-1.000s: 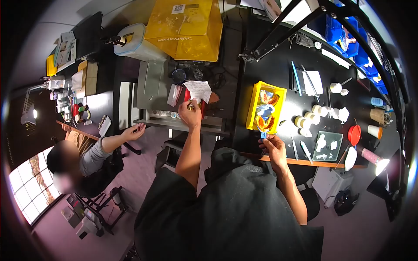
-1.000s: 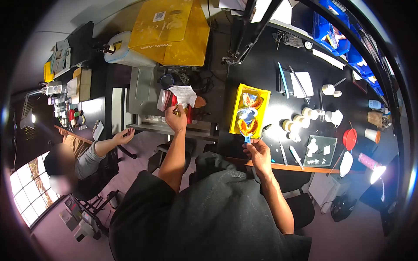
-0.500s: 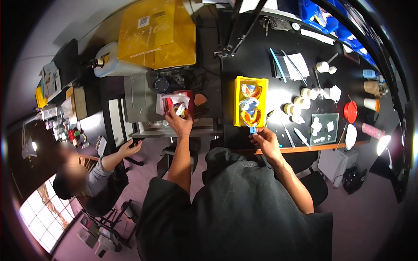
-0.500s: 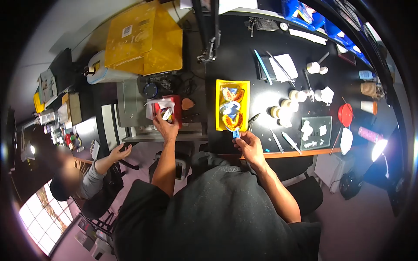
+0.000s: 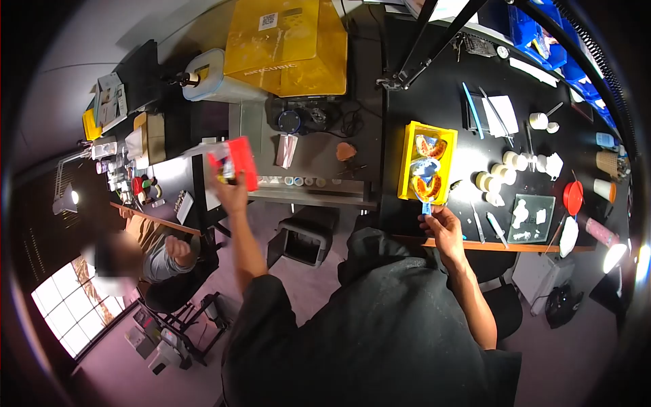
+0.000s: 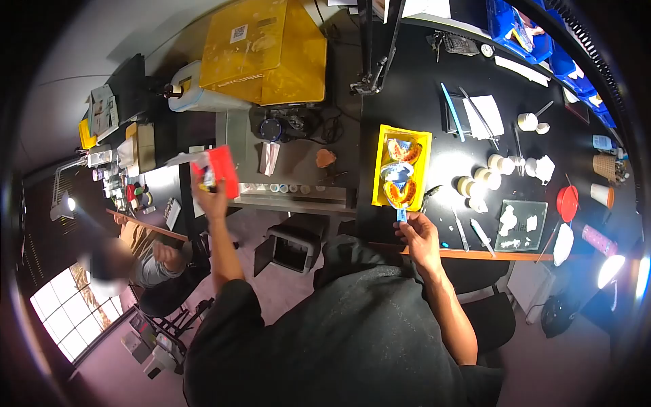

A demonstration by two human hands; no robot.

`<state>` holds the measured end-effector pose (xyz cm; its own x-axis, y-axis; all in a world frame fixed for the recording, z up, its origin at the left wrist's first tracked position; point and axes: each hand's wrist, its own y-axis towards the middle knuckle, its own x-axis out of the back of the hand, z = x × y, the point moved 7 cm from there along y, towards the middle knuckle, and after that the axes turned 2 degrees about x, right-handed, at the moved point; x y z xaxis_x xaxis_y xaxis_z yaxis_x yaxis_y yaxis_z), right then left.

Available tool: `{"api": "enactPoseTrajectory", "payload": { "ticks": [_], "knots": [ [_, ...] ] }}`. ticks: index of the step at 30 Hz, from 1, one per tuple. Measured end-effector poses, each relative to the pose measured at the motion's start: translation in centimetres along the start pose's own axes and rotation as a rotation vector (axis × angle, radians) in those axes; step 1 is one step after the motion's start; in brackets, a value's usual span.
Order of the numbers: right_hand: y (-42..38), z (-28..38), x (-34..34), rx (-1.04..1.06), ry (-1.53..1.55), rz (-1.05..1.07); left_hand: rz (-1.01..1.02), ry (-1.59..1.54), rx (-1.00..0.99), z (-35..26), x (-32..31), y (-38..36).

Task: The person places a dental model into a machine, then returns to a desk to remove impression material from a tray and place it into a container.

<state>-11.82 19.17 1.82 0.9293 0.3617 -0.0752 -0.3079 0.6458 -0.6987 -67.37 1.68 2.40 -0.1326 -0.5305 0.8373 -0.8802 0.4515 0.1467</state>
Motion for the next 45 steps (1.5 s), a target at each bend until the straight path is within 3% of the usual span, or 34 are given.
{"api": "enactPoseTrajectory", "payload": {
  "ticks": [1,4,6,7,9,10,11,13,16,20,24,28,30,33,34,36,37,38,39,42,45],
  "knots": [
    [0.0,0.0,0.0,-0.002,-0.007,-0.001,-0.113,0.148,-0.204,1.8,1.6,2.0],
    [0.0,-0.1,0.0,-0.018,0.001,-0.009,-0.050,0.140,0.046,7.1,5.4,7.6],
    [0.1,-0.2,0.0,-0.020,-0.002,-0.004,-0.104,0.319,0.040,13.3,6.5,11.9],
    [0.0,-0.2,0.2,-0.024,-0.004,-0.017,0.027,0.277,0.160,8.7,8.0,11.8],
    [-0.2,0.4,0.1,-0.027,-0.049,-0.024,-0.276,0.538,-0.025,19.0,8.8,18.6],
    [-0.1,0.5,0.0,-0.033,-0.035,-0.021,-0.177,0.367,0.006,20.7,8.9,20.3],
    [0.1,0.4,0.0,-0.041,-0.045,-0.021,-0.087,0.196,0.042,20.7,8.9,21.3],
    [0.2,1.0,-0.1,-0.050,-0.023,-0.049,-0.018,0.172,0.214,20.7,9.3,22.6],
    [0.4,0.7,0.1,-0.082,-0.019,-0.065,-0.064,-0.050,0.111,23.6,8.2,25.3],
    [0.3,0.7,-0.1,-0.135,-0.018,-0.078,0.003,-0.036,0.222,24.8,7.7,26.7],
    [0.5,0.4,0.0,-0.107,0.015,-0.076,-0.059,0.209,0.028,27.3,8.3,29.6],
    [0.4,0.6,-0.4,-0.112,0.042,-0.088,-0.074,0.650,0.089,26.8,10.4,30.5],
    [0.4,0.6,-0.3,-0.108,0.063,-0.097,-0.097,0.721,0.197,26.7,10.6,29.8],
    [0.3,0.7,-0.4,-0.129,0.025,-0.099,-0.203,0.971,0.161,23.9,10.3,27.9],
    [0.3,0.7,-0.4,-0.133,0.043,-0.098,-0.181,1.027,0.306,18.3,10.0,25.4],
    [0.4,0.4,-0.3,-0.139,0.080,-0.095,-0.619,0.999,-0.113,10.7,7.9,19.8],
    [0.5,0.3,-0.3,-0.140,0.085,-0.094,-0.588,0.655,-0.302,5.7,6.8,16.8],
    [0.6,0.2,-0.2,-0.141,0.089,-0.091,-0.509,0.442,-0.339,3.2,4.7,14.2],
    [0.7,0.1,-0.2,-0.139,0.095,-0.092,-0.477,0.394,-0.480,-0.6,1.9,10.3],
    [0.5,0.0,-0.3,-0.150,0.105,-0.089,0.085,0.009,-0.224,5.4,-12.8,2.8],
    [0.5,0.1,-0.2,-0.145,0.083,-0.090,0.244,0.092,-0.087,6.0,-21.7,-4.8]
  ]
}}
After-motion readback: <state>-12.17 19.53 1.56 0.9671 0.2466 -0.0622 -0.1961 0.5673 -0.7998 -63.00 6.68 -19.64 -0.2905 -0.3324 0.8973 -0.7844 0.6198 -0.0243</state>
